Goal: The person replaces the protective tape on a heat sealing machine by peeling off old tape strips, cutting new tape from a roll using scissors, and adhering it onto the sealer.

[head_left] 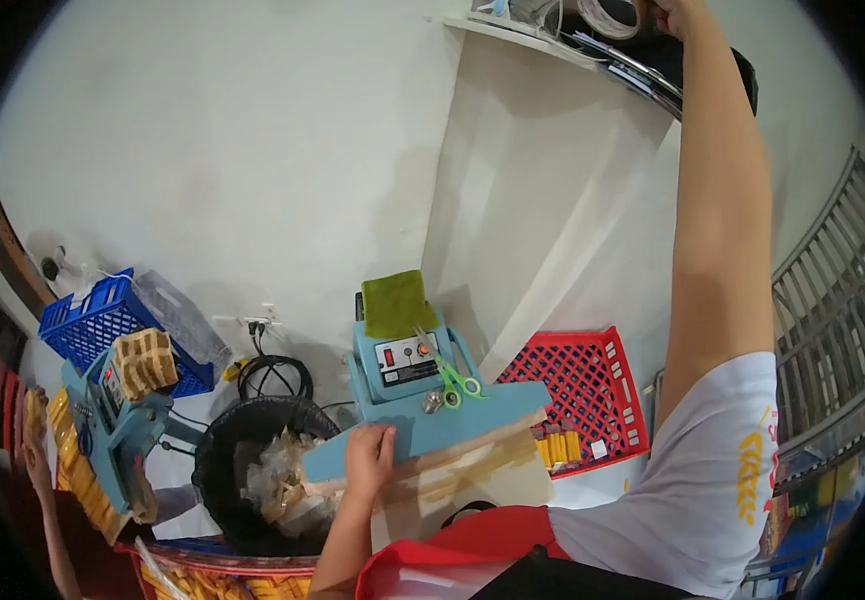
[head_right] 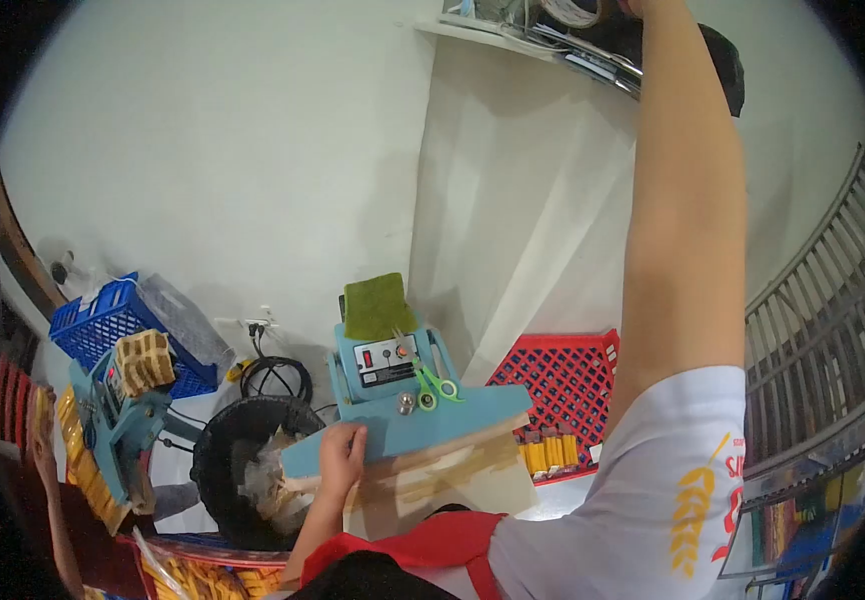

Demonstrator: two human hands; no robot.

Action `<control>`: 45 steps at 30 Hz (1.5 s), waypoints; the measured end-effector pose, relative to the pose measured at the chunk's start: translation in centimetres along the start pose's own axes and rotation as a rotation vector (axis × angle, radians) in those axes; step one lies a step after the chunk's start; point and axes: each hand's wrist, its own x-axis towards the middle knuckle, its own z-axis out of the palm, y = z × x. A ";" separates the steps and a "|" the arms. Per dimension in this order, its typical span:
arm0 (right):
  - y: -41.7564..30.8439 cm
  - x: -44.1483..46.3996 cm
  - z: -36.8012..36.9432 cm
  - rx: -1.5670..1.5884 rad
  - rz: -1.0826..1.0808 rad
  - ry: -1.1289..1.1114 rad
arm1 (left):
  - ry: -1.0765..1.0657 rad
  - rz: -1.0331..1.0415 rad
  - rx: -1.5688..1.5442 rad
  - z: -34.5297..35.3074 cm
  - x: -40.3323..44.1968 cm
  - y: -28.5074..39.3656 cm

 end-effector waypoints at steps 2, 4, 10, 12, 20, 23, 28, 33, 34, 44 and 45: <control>-0.5 -3.4 -0.8 0.301 -0.081 -0.033 | -0.063 -0.028 -0.074 -0.3 -0.1 -0.4; -0.7 -7.3 -1.6 0.441 -0.155 -0.128 | -0.032 -0.087 -0.165 -0.6 0.1 -0.2; 4.5 -22.3 2.4 0.760 -0.527 -0.674 | 0.082 -0.078 -0.665 -5.7 4.8 8.6; 6.4 -28.1 5.8 0.997 -0.431 -0.827 | 0.089 -0.212 -1.183 -7.5 5.9 11.9; 7.6 -39.8 11.3 1.152 -0.428 -0.943 | 0.203 -0.066 -1.441 -12.0 3.7 14.6; 6.7 -41.1 11.1 1.073 -0.455 -0.892 | 0.298 -0.061 -1.411 -11.9 2.1 14.1; 5.8 -42.1 9.9 0.948 -0.445 -0.961 | 0.377 -0.042 -1.280 -11.7 0.8 14.2; 6.1 -43.0 9.8 0.871 -0.381 -0.953 | 0.394 0.022 -1.015 -10.6 -0.1 14.2; 6.1 -43.1 9.5 0.876 -0.361 -0.940 | 0.391 0.015 -1.011 -10.5 -0.2 14.0; 8.1 -43.0 9.2 0.806 -0.599 -0.945 | 0.680 -0.006 -0.523 -10.1 -0.9 14.1; 8.2 -43.0 9.3 0.773 -0.643 -0.902 | 0.848 0.047 -0.010 -10.0 -0.9 14.4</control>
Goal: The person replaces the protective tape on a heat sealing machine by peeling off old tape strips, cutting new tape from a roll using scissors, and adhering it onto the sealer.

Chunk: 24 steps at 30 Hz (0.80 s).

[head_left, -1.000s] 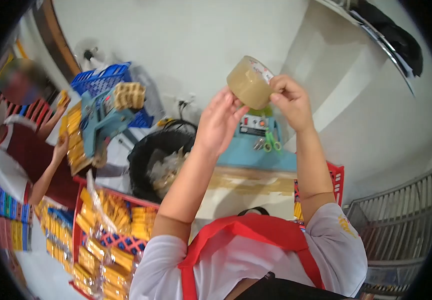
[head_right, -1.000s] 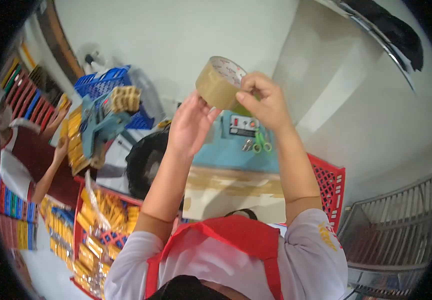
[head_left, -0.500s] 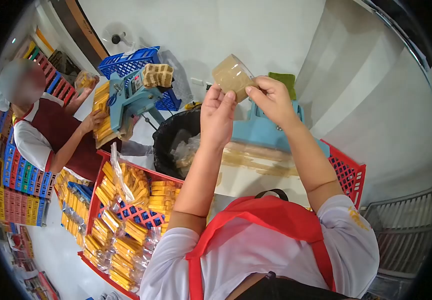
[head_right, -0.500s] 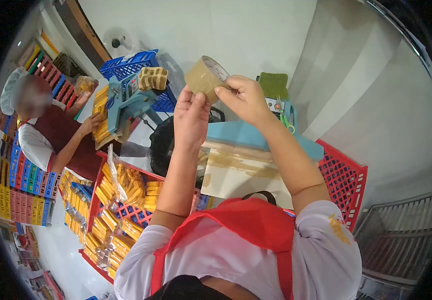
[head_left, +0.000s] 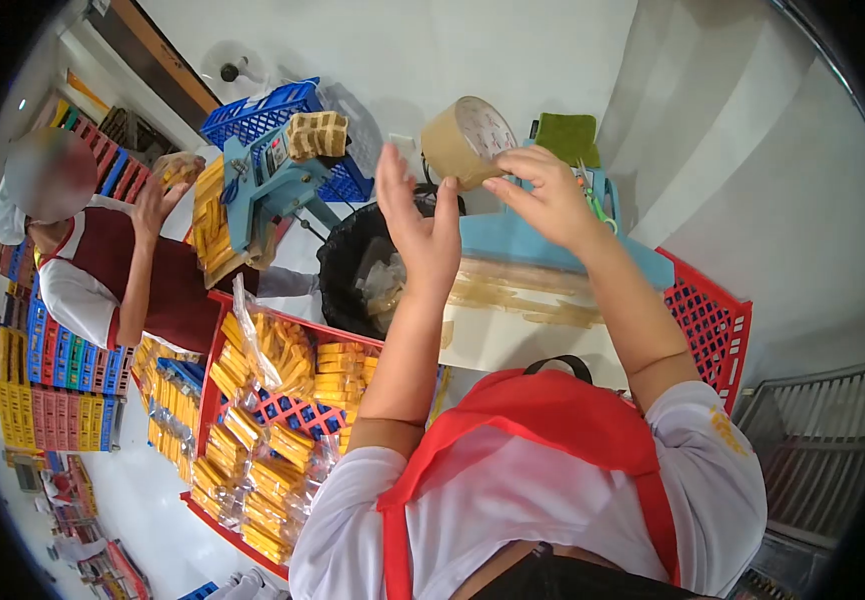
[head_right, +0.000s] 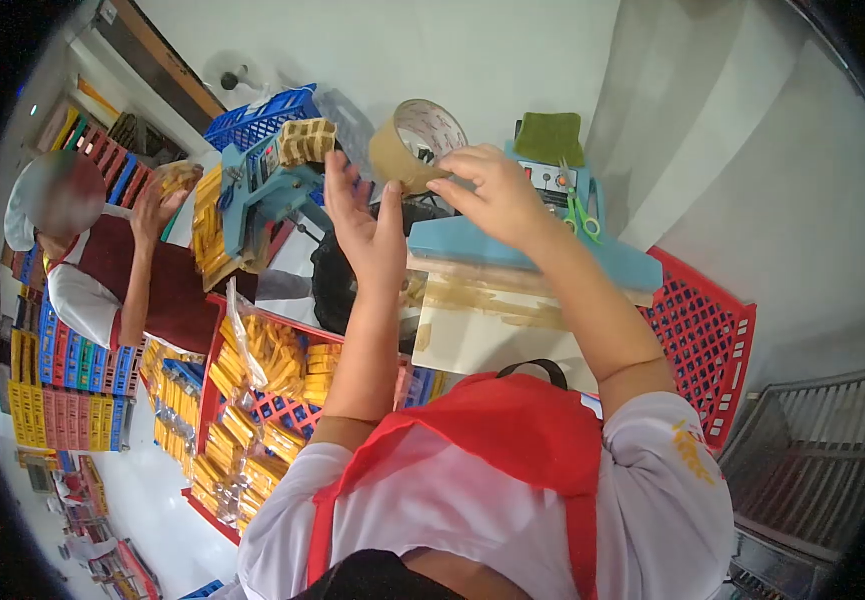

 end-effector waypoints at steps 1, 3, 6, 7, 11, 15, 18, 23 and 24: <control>0.2 -0.1 0.0 -0.056 -0.031 0.012 | -0.054 0.300 0.249 -0.5 0.7 -0.6; 0.8 0.1 0.1 -0.099 -0.080 0.017 | -0.155 0.296 0.261 -0.5 0.6 -0.9; 1.3 0.0 0.7 -0.152 -0.137 0.047 | -0.210 0.266 0.248 -0.1 0.4 -1.4; 1.3 -0.1 0.9 -0.163 -0.140 0.071 | -0.180 0.275 0.237 0.1 0.3 -1.5; 1.4 -0.7 1.5 -0.155 -0.085 0.104 | -0.130 0.331 0.259 0.4 -0.1 -1.9; 1.5 -1.0 1.9 -0.172 -0.151 0.168 | -0.153 0.317 0.224 0.5 -0.3 -1.8; 1.5 -1.3 2.0 -0.163 -0.141 0.169 | -0.172 0.307 0.215 0.5 -0.4 -2.1; 1.8 -2.1 1.5 -0.221 -0.146 0.115 | -0.433 0.164 0.214 -0.5 0.2 -2.3; 1.9 -2.4 1.6 -0.218 -0.096 0.085 | -0.436 0.156 0.214 -0.6 -0.1 -2.5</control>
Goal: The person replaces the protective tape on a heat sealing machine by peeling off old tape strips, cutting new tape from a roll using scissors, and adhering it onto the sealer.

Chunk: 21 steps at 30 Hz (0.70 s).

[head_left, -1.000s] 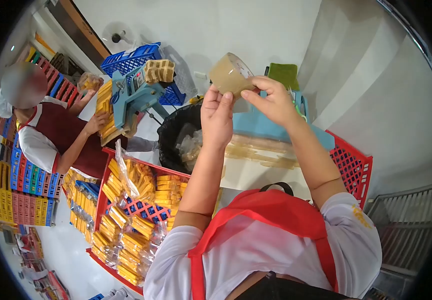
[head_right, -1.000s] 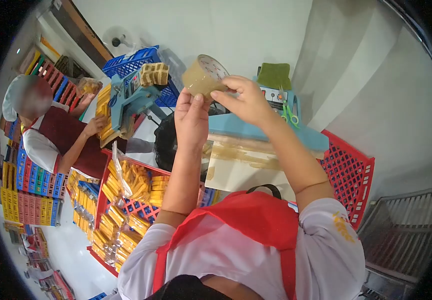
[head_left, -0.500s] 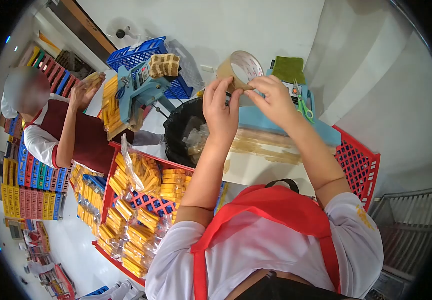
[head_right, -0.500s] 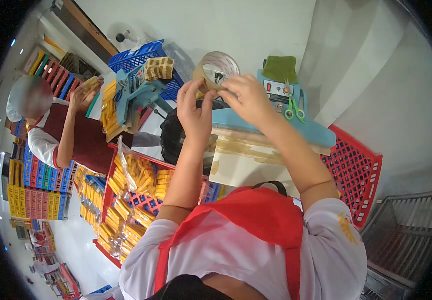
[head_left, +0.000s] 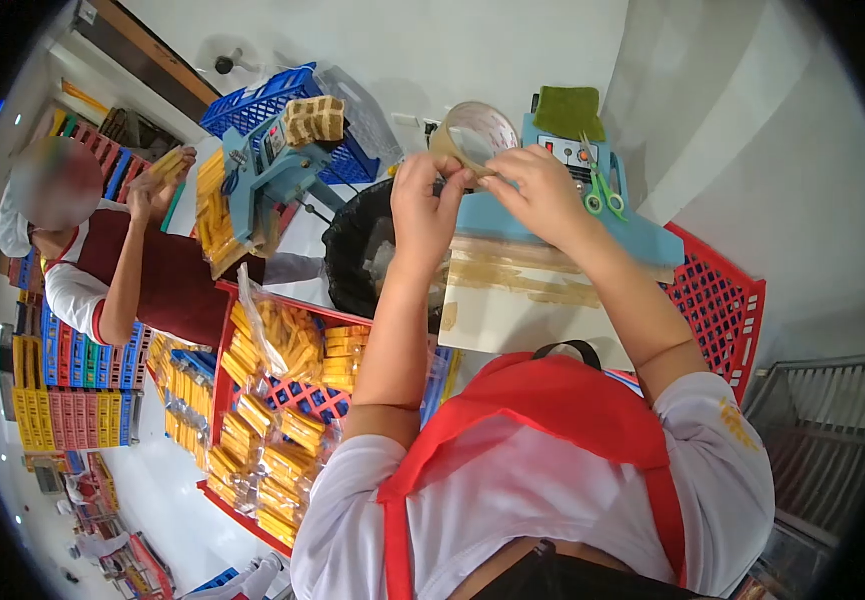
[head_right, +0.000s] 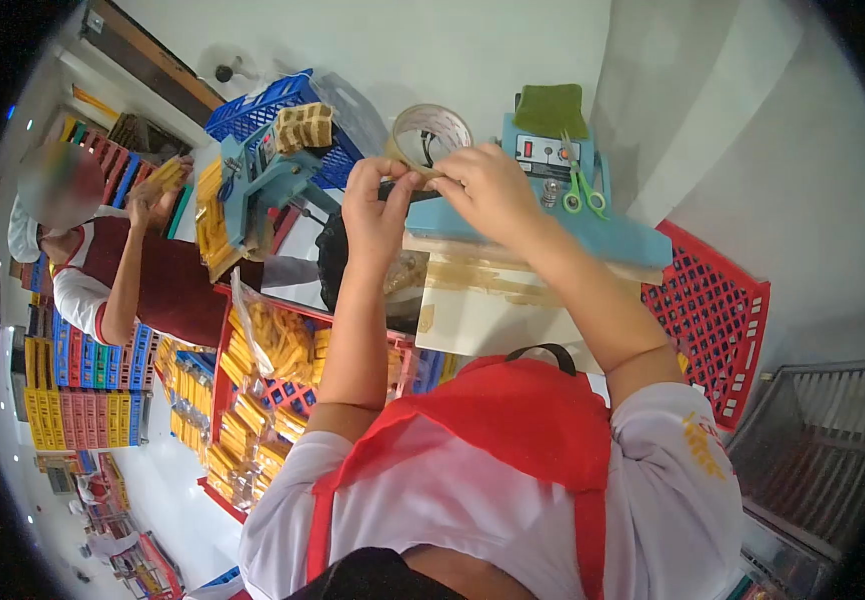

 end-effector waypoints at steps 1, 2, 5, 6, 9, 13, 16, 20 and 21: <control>0.0 -0.2 0.1 0.002 0.042 -0.035 | 0.023 -0.042 -0.040 0.2 -0.3 -0.3; 0.0 -0.4 0.2 0.002 0.044 -0.039 | 0.047 -0.083 -0.079 0.3 -0.5 -0.5; -0.2 -0.9 0.8 0.017 0.121 -0.016 | 0.190 -0.171 -0.190 1.2 -1.4 -0.3; -0.1 -0.5 0.8 -0.019 0.076 -0.044 | 0.185 -0.195 -0.191 1.2 -1.4 -0.6; -0.5 0.1 0.9 -0.055 0.046 -0.094 | 0.185 -0.004 -0.024 0.3 -1.1 -1.6; -1.4 2.0 1.0 -0.053 -0.047 -0.056 | 0.162 0.043 0.013 -1.3 0.5 -1.4; -1.6 2.2 1.5 -0.108 -0.092 -0.057 | 0.127 0.113 0.081 -2.0 0.6 -2.1; -2.1 1.6 2.1 -0.119 -0.050 -0.105 | 0.042 0.193 0.224 -2.3 -0.1 -2.9; -2.3 1.5 2.1 -0.140 0.001 -0.161 | 0.019 0.202 0.238 -2.3 -0.3 -3.0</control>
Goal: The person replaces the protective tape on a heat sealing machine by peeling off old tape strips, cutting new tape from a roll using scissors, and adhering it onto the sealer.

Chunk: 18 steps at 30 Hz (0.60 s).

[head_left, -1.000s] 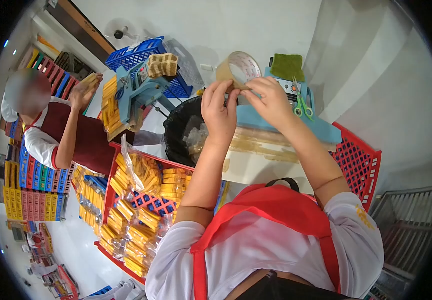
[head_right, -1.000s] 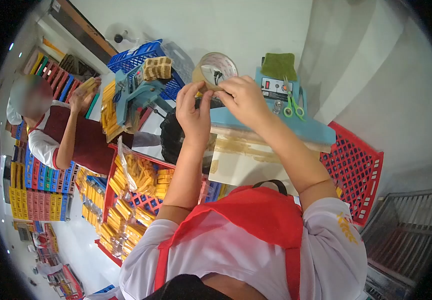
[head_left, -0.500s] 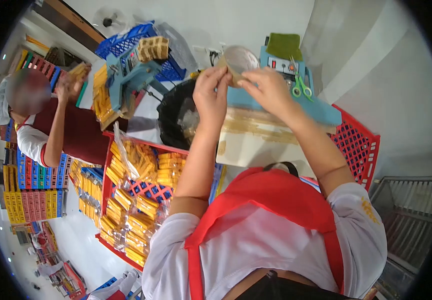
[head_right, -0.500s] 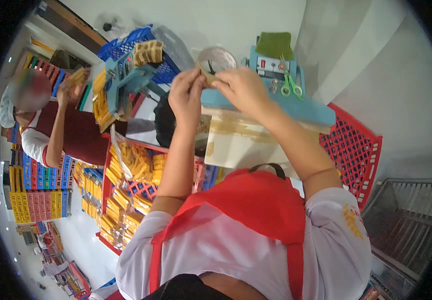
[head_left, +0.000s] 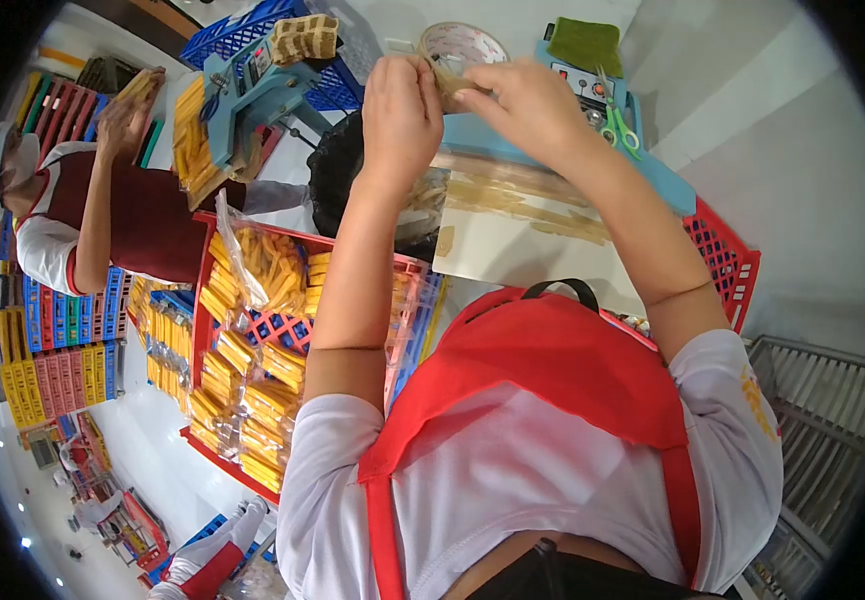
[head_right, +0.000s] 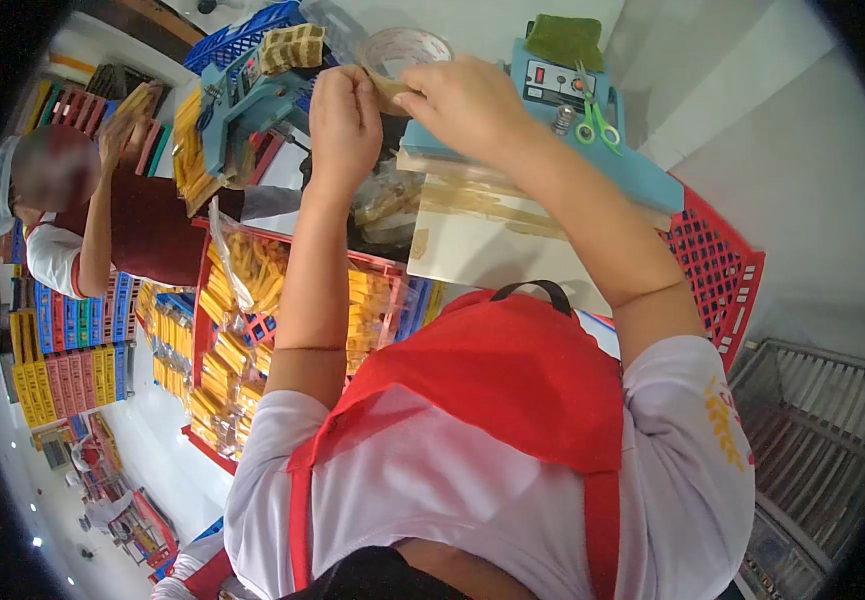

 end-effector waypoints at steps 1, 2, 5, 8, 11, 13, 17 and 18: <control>-0.1 0.0 0.1 -0.019 0.048 -0.059 | 0.004 0.002 0.001 0.1 -0.2 -0.2; -0.1 0.0 0.3 -0.022 0.046 -0.057 | -0.015 0.000 0.007 0.1 -0.5 -0.3; 0.4 -0.5 1.2 -0.009 0.222 -0.121 | -0.055 -0.039 -0.034 0.1 -1.5 0.4; 1.1 -0.7 1.2 0.117 0.316 -0.172 | -0.023 -0.177 -0.137 0.1 -1.8 0.7; -0.2 -1.4 1.3 0.249 0.344 -0.230 | 0.014 -0.364 -0.257 0.6 -3.1 -0.2; -0.1 -1.6 2.1 0.279 0.308 -0.183 | 0.045 -0.425 -0.333 0.5 -3.2 0.3; -1.1 -1.8 2.1 0.194 0.346 -0.240 | 0.058 -0.517 -0.372 0.9 -4.0 -0.3; -1.0 -1.9 2.6 0.181 0.312 -0.212 | 0.064 -0.513 -0.371 0.9 -4.0 -0.6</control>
